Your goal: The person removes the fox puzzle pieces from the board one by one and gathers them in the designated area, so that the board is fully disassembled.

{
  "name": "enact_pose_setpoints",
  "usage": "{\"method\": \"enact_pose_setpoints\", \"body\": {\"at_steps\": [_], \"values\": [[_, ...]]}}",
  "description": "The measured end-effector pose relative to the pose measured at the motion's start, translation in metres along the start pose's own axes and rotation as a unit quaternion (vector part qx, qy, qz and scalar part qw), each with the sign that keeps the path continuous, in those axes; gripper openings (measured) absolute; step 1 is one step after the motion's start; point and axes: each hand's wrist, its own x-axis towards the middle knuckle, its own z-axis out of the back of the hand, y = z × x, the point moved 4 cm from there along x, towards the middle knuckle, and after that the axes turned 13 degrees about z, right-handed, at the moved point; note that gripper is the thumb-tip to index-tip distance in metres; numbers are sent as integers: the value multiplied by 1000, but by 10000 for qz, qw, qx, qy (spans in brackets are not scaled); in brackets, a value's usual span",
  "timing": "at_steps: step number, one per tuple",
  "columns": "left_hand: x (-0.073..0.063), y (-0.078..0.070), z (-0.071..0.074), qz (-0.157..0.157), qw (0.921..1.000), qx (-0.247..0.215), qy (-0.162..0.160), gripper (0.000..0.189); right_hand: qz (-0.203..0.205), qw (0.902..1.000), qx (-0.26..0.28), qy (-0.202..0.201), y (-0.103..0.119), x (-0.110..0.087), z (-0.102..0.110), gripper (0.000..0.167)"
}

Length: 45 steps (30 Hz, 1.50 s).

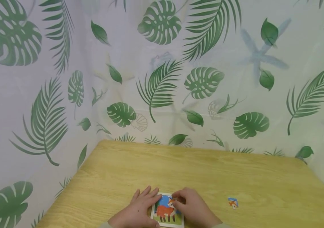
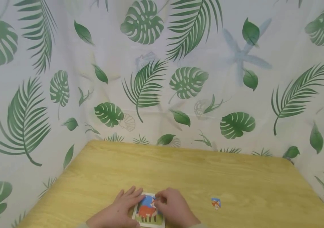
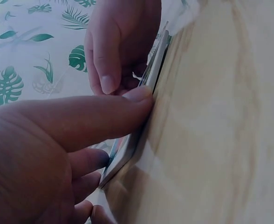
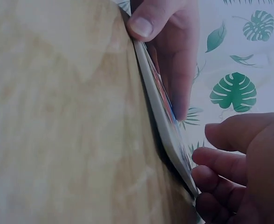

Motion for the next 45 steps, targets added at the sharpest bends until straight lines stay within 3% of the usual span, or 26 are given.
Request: {"method": "enact_pose_setpoints", "body": {"at_steps": [6,14,25,30,39,45], "values": [[-1,-1,-3,-5,9997,252,1,92,-130,9995,-293,83,-5,-3,-5,28],[1,-2,-4,-18,9998,177,20,92,-215,9960,-866,11,-1,-6,-2,26],[2,-1,-7,44,9999,117,68,93,-89,9955,-936,144,2,-8,-1,28],[0,-2,-5,70,9999,82,8,94,-93,9946,-1035,28,3,-4,-2,28],[-1,0,0,205,9998,20,30,94,-66,9859,-1565,-592,7,4,-12,20],[-1,-1,-2,118,9998,-106,135,95,-576,9845,-1563,-548,6,7,-14,20]]}}
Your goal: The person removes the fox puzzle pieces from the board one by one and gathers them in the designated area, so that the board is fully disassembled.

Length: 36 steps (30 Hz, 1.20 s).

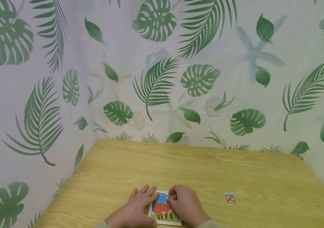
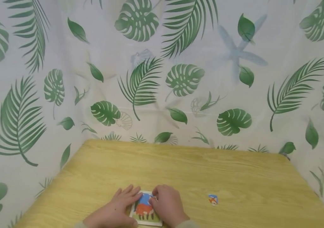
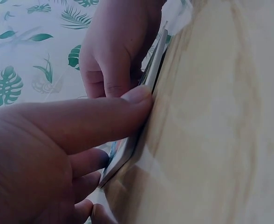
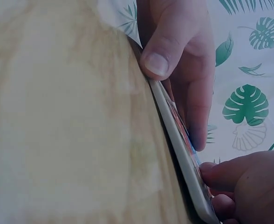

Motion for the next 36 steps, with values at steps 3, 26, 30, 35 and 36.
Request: {"method": "enact_pose_setpoints", "body": {"at_steps": [3,26,30,35,36], "values": [[1,0,0,-1,10000,-19,17,95,-186,9998,100,72,0,2,0,20],[4,4,-1,43,9999,-112,122,95,-515,9956,713,-317,-2,2,-3,14],[2,4,-1,46,9999,-71,122,94,-389,9953,822,-343,-4,0,-4,11],[1,3,0,66,10000,-40,44,92,-193,9936,1044,-373,-5,-2,-3,10],[1,3,0,59,10000,-56,33,92,-179,9929,1114,-372,-5,-2,-2,9]]}}
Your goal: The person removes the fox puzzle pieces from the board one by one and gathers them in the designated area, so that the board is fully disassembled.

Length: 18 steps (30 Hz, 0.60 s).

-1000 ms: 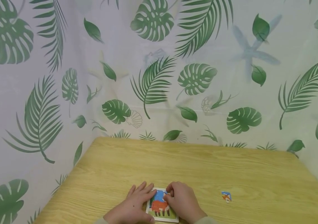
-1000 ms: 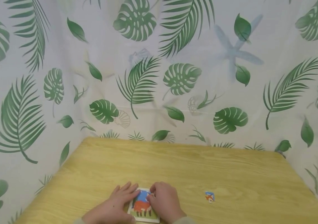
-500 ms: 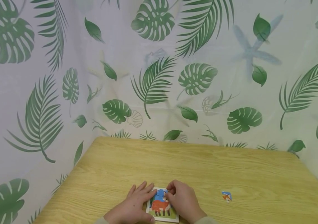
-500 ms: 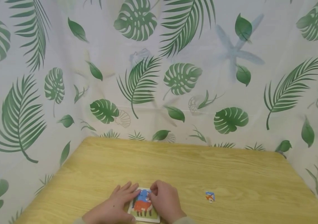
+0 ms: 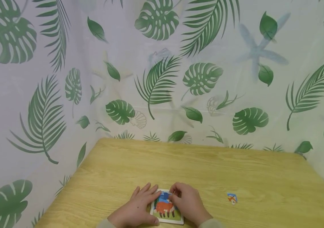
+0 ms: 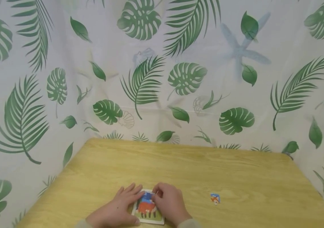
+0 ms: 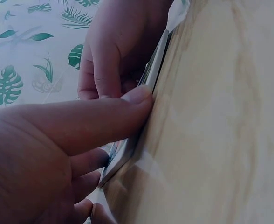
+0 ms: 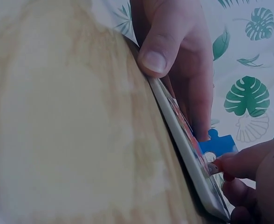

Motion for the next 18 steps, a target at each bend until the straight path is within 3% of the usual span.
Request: {"method": "enact_pose_setpoints", "body": {"at_steps": [5,12,18], "values": [[-1,-1,0,-38,10000,-7,-31,91,-71,9999,133,49,-1,0,1,8],[-1,-1,1,9,9999,-117,-98,93,-166,9996,-210,89,-3,2,0,6],[-2,1,1,-219,9995,-199,-55,90,-133,9989,-433,142,-2,4,0,5]]}}
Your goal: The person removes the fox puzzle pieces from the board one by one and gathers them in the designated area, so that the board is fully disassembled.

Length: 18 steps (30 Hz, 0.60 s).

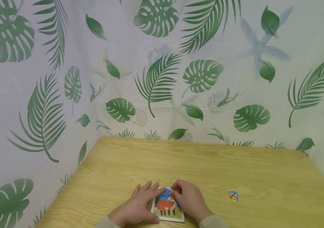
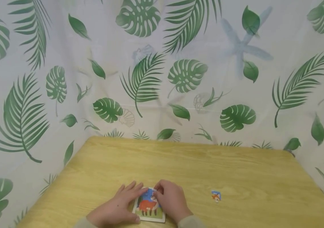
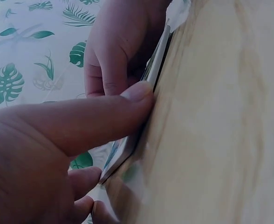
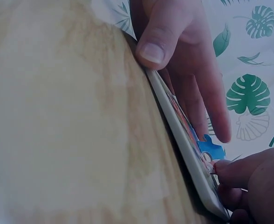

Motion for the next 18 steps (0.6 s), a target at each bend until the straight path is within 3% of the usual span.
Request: {"method": "enact_pose_setpoints", "body": {"at_steps": [8,18], "values": [[-2,-3,1,-235,9987,461,6,65,-119,9999,72,-24,0,2,-1,5],[-1,-3,0,-98,9986,515,35,64,-383,9913,1144,-520,-4,-1,5,6]]}}
